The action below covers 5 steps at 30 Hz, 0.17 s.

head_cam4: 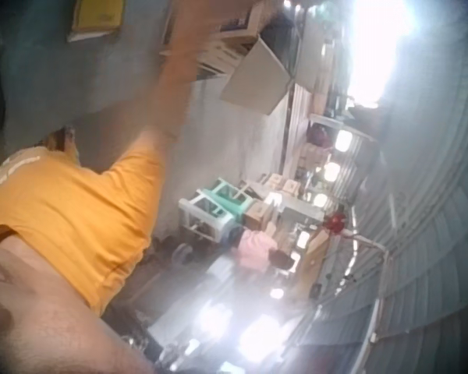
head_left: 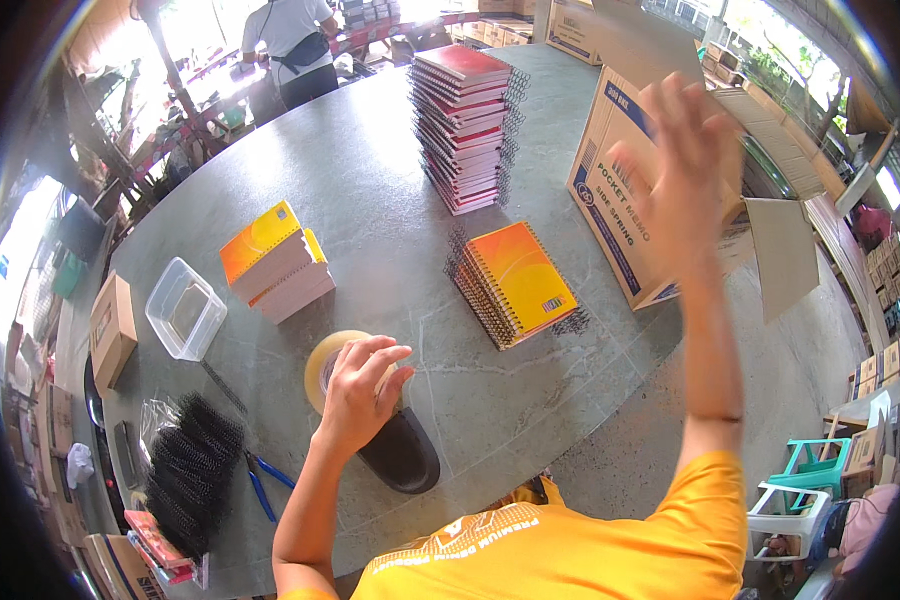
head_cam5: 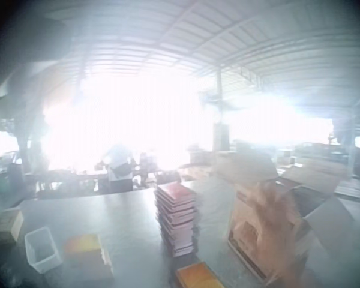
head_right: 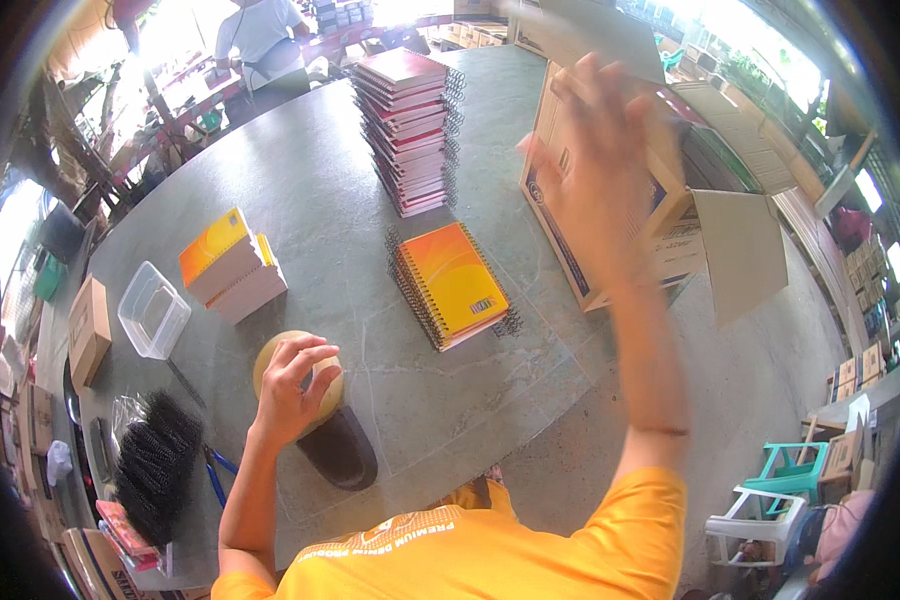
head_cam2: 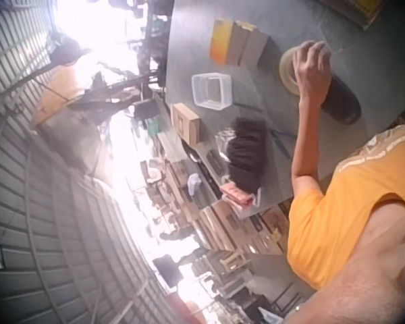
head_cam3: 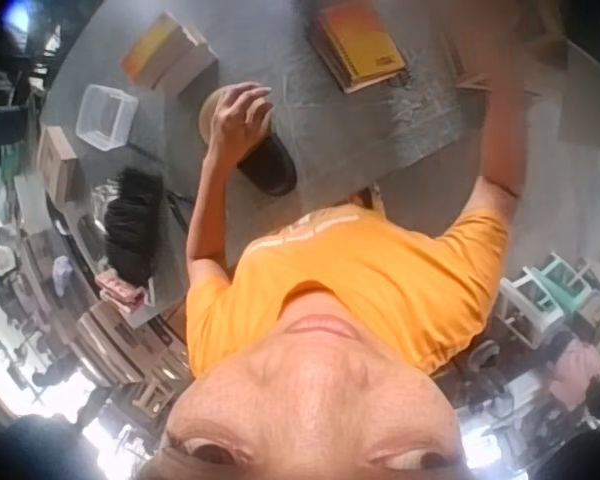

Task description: The person binds a notebook by inserting a spiral wire coil through the punched holes along the edge, then uses a small black foam block to press against the wire to secure it.

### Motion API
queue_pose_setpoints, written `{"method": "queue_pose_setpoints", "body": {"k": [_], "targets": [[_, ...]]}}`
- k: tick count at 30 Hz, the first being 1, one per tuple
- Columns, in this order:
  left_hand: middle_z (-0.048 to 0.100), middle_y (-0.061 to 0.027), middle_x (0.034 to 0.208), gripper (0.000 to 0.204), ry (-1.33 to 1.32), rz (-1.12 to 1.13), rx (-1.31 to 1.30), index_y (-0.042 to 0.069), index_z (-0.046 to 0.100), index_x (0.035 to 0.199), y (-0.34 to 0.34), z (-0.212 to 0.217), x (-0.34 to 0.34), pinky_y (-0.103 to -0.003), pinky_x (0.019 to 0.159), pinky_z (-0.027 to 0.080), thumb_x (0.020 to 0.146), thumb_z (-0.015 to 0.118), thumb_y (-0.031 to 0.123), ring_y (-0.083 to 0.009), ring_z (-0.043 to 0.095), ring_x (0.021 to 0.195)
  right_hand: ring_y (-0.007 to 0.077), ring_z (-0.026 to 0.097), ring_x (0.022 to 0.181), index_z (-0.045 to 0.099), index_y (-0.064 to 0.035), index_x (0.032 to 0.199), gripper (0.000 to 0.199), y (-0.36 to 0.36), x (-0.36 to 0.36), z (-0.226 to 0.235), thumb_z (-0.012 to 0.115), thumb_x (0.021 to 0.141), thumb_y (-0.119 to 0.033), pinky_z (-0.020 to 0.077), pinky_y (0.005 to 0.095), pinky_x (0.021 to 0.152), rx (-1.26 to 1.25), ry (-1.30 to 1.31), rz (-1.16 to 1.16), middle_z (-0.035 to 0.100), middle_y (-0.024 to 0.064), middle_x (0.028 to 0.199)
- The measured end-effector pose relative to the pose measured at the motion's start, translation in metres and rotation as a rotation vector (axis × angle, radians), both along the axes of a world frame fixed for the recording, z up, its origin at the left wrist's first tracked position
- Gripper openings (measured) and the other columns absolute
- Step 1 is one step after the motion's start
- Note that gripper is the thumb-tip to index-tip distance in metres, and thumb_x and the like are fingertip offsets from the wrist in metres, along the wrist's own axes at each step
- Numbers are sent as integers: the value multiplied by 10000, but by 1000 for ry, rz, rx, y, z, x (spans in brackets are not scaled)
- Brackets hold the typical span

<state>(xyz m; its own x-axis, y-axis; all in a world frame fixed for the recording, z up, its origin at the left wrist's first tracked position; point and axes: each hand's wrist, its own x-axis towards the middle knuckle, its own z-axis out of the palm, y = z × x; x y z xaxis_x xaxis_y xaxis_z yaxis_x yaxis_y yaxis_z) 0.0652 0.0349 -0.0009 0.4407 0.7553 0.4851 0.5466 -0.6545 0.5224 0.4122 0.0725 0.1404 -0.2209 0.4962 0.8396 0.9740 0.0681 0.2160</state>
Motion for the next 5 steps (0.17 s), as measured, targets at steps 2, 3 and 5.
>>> {"method": "queue_pose_setpoints", "body": {"k": [2,3,5], "targets": [[606,-139,1016,228,-12,-8,-13,57,638,975,-1,-2,-2,-409,821,460,757,695,88,-328,572,923,372,288,1324,432,-62,1326,615,11,44,29,513,881,-478,203,548,1066,90,-205,-510,371,168,1407],[606,-141,1017,227,-22,-12,-18,55,639,973,-2,-3,-3,-409,823,459,756,695,86,-328,572,925,373,259,1342,429,-86,1341,635,15,69,33,472,883,-524,174,545,1077,7,-152,-710,372,177,1409],[604,-154,1030,229,-22,-24,-49,57,640,973,-2,-7,-8,-412,836,460,753,697,86,-330,569,941,375,231,1359,425,-110,1356,658,22,92,33,431,885,-570,144,543,1088,-69,-105,-907,373,185,1410]]}}
